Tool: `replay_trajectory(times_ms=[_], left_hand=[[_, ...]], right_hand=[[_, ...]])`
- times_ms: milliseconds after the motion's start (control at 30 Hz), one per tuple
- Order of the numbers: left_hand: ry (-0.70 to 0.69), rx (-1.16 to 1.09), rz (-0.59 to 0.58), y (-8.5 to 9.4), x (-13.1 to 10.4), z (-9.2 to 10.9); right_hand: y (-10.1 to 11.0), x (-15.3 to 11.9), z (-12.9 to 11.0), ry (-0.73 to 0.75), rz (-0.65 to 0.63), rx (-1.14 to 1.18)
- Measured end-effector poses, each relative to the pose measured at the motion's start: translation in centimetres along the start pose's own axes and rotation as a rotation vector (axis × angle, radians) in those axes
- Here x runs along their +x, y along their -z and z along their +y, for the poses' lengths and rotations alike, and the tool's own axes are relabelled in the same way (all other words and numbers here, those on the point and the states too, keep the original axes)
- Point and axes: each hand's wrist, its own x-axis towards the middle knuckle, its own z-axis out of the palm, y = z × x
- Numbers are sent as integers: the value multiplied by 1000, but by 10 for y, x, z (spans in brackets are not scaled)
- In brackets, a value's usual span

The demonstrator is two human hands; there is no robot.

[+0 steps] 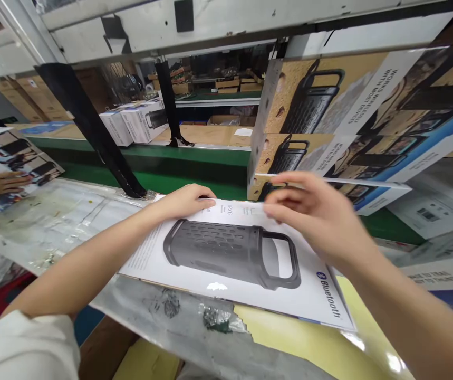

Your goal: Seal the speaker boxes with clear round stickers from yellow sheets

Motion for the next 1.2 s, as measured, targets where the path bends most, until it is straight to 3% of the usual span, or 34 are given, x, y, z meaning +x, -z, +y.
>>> replay_trajectory(times_ms=[100,233,700,833,1200], left_hand=[[-18,-12,71,-5,-1,-1],[-27,3,85,-10,-2,-5],[-4,23,83,-11,-1,-8],[-13,28,87,-12,0,-8],[-1,15,85,-13,0,-7]], right_hand=[[-27,50,10,59,-339,-77],[-46,82,27,109,-481,-154],[-52,93,26,-4,-560,-15],[-50,94,27,-9,-633,-14],[-54,97,39,71,-561,-133]])
